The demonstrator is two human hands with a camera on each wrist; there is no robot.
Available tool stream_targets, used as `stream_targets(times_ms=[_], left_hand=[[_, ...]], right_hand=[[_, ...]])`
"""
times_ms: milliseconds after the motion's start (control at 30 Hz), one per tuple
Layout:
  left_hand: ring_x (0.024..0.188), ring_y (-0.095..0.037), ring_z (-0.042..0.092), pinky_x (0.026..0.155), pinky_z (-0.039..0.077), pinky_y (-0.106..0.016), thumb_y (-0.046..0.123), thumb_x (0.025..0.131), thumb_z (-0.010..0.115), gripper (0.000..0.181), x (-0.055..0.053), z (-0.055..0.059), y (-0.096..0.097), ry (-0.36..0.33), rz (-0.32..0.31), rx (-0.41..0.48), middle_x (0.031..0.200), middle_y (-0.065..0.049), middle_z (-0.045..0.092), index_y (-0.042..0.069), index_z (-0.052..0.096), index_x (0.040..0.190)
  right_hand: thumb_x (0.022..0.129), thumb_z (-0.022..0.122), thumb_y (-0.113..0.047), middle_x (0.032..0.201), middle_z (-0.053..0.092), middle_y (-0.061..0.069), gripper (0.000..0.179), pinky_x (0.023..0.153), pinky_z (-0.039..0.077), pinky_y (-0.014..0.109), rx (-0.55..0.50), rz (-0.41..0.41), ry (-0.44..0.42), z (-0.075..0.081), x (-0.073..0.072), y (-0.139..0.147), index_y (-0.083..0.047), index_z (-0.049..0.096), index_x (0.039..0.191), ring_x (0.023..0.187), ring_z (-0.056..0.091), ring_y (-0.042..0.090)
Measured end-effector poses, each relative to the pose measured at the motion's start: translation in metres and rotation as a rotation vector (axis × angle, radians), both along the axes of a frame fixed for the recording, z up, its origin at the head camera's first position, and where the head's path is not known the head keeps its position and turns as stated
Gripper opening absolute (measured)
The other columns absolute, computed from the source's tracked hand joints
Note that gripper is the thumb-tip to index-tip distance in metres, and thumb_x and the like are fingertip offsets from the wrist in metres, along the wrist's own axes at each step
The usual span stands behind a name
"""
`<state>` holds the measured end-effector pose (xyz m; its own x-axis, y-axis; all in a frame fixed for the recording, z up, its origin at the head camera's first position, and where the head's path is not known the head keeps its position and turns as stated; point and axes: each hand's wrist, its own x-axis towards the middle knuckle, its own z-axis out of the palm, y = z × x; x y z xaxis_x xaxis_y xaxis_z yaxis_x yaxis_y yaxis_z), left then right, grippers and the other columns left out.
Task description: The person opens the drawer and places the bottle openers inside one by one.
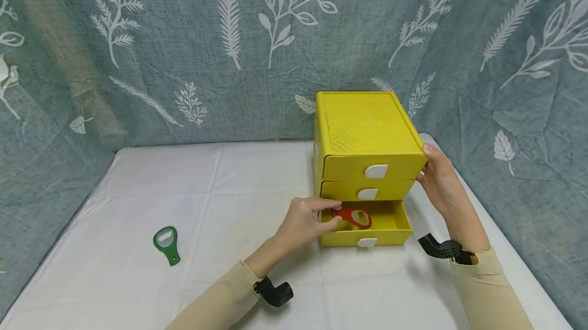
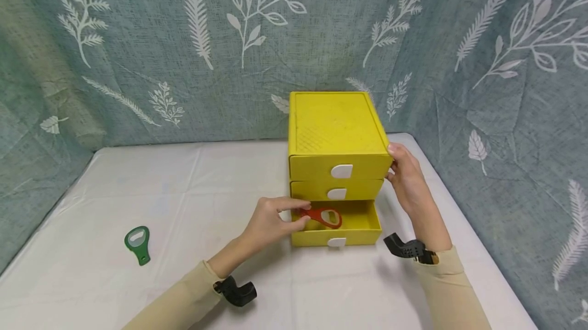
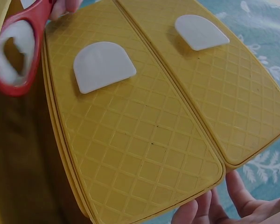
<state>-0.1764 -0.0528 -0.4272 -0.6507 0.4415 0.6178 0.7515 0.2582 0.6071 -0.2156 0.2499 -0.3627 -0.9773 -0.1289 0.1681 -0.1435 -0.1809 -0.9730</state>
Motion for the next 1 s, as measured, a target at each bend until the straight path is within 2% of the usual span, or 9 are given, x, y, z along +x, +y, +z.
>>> stream_targets(times_ms=[133, 267, 400, 533, 633, 667, 767, 900, 1000], left_hand=[[0.1, -0.018, 0.068, 0.088, 0.051, -0.025, 0.007, 0.081, 0.08, 0.031, 0.001, 0.001, -0.006, -0.005, -0.015, -0.018, 0.106, -0.009, 0.072, -0.001, 0.074, 0.111], [0.1, -0.016, 0.067, 0.09, 0.051, -0.028, 0.008, 0.08, 0.081, 0.032, 0.006, 0.002, -0.027, 0.028, -0.023, 0.019, 0.106, -0.007, 0.072, 0.0, 0.074, 0.111], [0.095, -0.017, 0.069, 0.086, 0.053, -0.028, 0.005, 0.078, 0.082, 0.03, 0.012, 0.004, -0.063, 0.098, 0.001, 0.057, 0.102, -0.006, 0.073, 0.001, 0.075, 0.107], [0.088, -0.018, 0.069, 0.081, 0.053, -0.025, 0.002, 0.074, 0.085, 0.033, 0.026, 0.015, -0.111, 0.089, 0.102, 0.021, 0.101, -0.006, 0.073, 0.002, 0.076, 0.106], [0.089, -0.015, 0.069, 0.083, 0.052, -0.022, 0.003, 0.074, 0.086, 0.038, 0.04, 0.02, -0.154, 0.011, 0.207, -0.04, 0.103, -0.003, 0.073, 0.007, 0.075, 0.11], [0.091, -0.013, 0.068, 0.085, 0.05, -0.019, 0.006, 0.075, 0.086, 0.039, 0.042, 0.017, -0.169, -0.022, 0.246, -0.056, 0.106, 0.0, 0.072, 0.01, 0.075, 0.112], [0.095, -0.008, 0.066, 0.086, 0.048, -0.016, 0.011, 0.078, 0.085, 0.041, 0.056, 0.021, -0.206, -0.148, 0.362, -0.107, 0.11, 0.003, 0.071, 0.015, 0.074, 0.117], [0.099, -0.002, 0.063, 0.086, 0.045, -0.013, 0.02, 0.082, 0.082, 0.04, 0.071, 0.024, -0.248, -0.317, 0.488, -0.142, 0.117, 0.003, 0.069, 0.019, 0.072, 0.121], [0.104, -0.001, 0.061, 0.084, 0.044, -0.012, 0.028, 0.085, 0.08, 0.042, 0.08, 0.024, -0.273, -0.422, 0.552, -0.168, 0.123, 0.003, 0.066, 0.02, 0.07, 0.125]], right_hand=[[0.1, 0.046, -0.04, 0.114, 0.059, 0.001, 0.034, 0.09, 0.04, 0.037, 0.002, 0.003, -0.001, 0.0, 0.0, 0.0, -0.015, 0.058, 0.12, 0.109, 0.048, 0.02], [0.1, 0.046, -0.04, 0.112, 0.059, 0.001, 0.033, 0.089, 0.04, 0.038, -0.003, 0.01, 0.005, -0.001, 0.0, -0.001, -0.015, 0.059, 0.119, 0.107, 0.048, 0.02], [0.1, 0.046, -0.039, 0.111, 0.061, 0.0, 0.032, 0.089, 0.04, 0.038, -0.009, 0.008, 0.006, -0.002, -0.001, -0.001, -0.016, 0.06, 0.118, 0.106, 0.049, 0.019], [0.1, 0.046, -0.039, 0.111, 0.061, 0.0, 0.032, 0.089, 0.039, 0.038, -0.013, 0.007, 0.004, -0.002, 0.0, -0.001, -0.016, 0.06, 0.117, 0.106, 0.049, 0.019], [0.101, 0.045, -0.039, 0.112, 0.06, 0.0, 0.032, 0.089, 0.039, 0.038, -0.01, 0.008, 0.009, -0.001, 0.0, -0.001, -0.016, 0.059, 0.117, 0.107, 0.048, 0.02], [0.101, 0.045, -0.039, 0.112, 0.06, 0.001, 0.032, 0.09, 0.039, 0.038, -0.009, 0.009, 0.01, -0.001, 0.0, -0.002, -0.015, 0.059, 0.117, 0.107, 0.048, 0.02], [0.101, 0.045, -0.039, 0.113, 0.059, 0.001, 0.032, 0.091, 0.038, 0.039, -0.003, 0.007, 0.017, -0.001, 0.001, -0.001, -0.015, 0.058, 0.118, 0.109, 0.047, 0.02], [0.101, 0.045, -0.038, 0.111, 0.06, 0.0, 0.031, 0.091, 0.039, 0.038, -0.009, 0.007, 0.018, 0.0, 0.001, -0.001, -0.015, 0.059, 0.117, 0.108, 0.048, 0.02], [0.101, 0.045, -0.038, 0.109, 0.061, 0.0, 0.031, 0.09, 0.039, 0.038, -0.011, 0.007, 0.017, 0.0, 0.001, -0.002, -0.015, 0.06, 0.116, 0.106, 0.049, 0.019]])
